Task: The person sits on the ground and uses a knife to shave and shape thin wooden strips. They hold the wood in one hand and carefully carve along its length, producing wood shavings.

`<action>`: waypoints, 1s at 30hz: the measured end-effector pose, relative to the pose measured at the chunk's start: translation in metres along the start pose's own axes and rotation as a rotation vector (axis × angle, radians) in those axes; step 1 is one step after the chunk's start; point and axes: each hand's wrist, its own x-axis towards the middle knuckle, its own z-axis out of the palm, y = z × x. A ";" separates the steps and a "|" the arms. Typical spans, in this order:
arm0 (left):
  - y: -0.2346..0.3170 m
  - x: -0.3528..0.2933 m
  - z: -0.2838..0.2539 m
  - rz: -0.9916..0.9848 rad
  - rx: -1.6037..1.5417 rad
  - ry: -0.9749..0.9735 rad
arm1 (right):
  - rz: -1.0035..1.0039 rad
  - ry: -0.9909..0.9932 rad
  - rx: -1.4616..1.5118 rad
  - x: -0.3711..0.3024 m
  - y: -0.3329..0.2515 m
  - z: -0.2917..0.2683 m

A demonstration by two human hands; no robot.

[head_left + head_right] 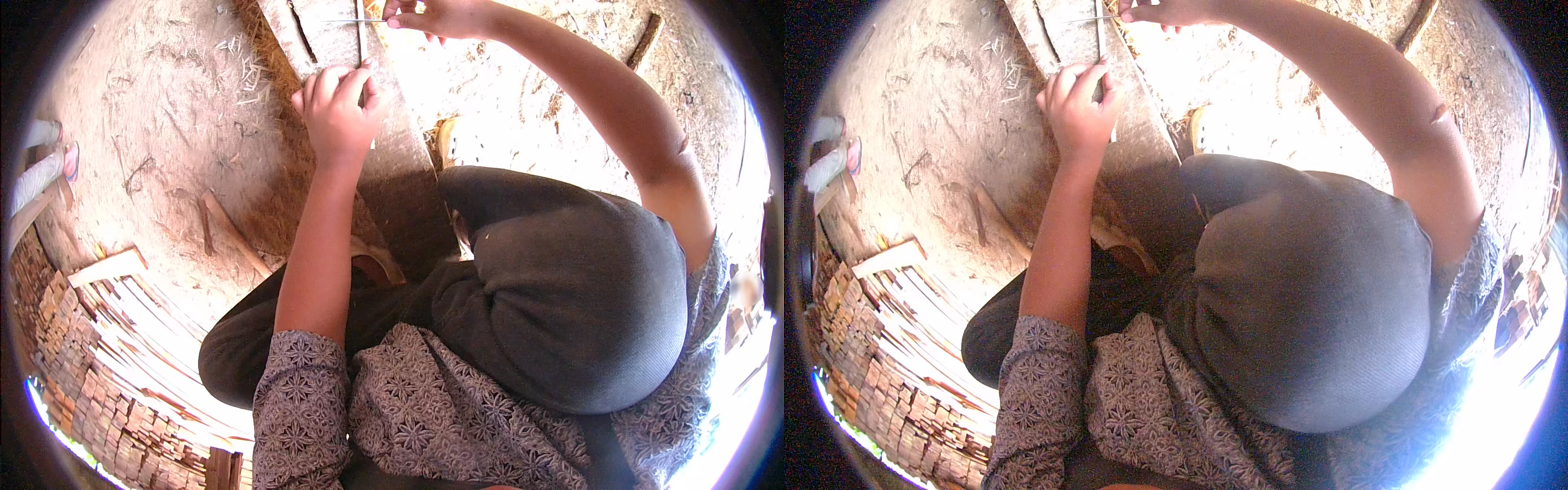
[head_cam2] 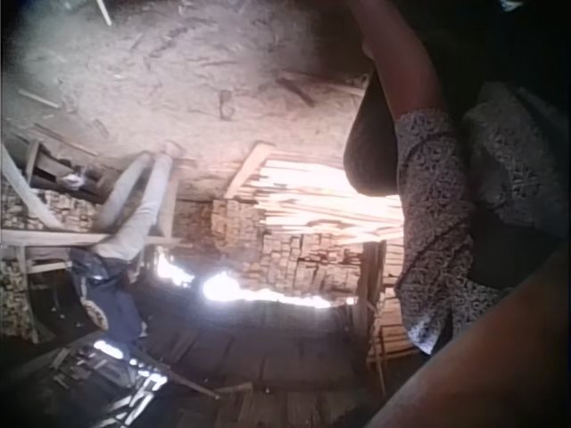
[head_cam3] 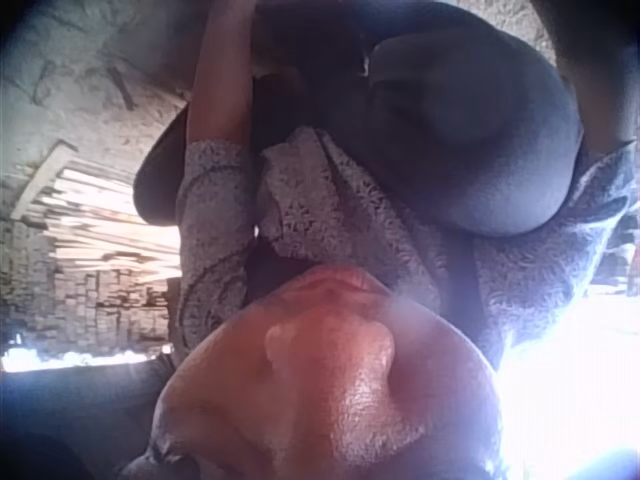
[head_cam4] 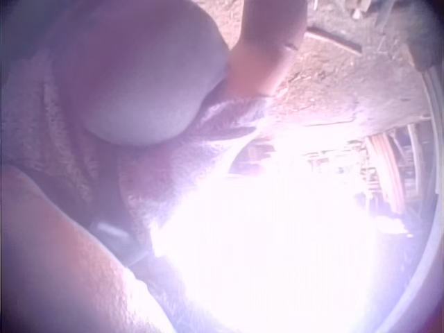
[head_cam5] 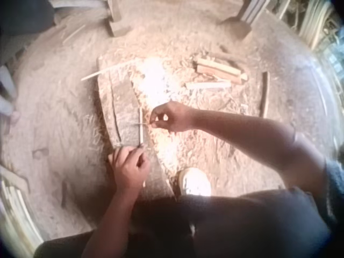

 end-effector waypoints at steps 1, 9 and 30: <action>0.000 -0.001 0.000 -0.001 -0.001 -0.004 | 0.138 0.037 0.033 0.001 -0.003 -0.003; 0.000 -0.002 0.000 -0.015 -0.006 0.017 | 0.425 0.224 0.155 -0.004 -0.008 -0.046; 0.000 0.000 0.002 -0.024 -0.050 0.053 | 0.088 -0.041 -0.132 0.009 -0.024 -0.008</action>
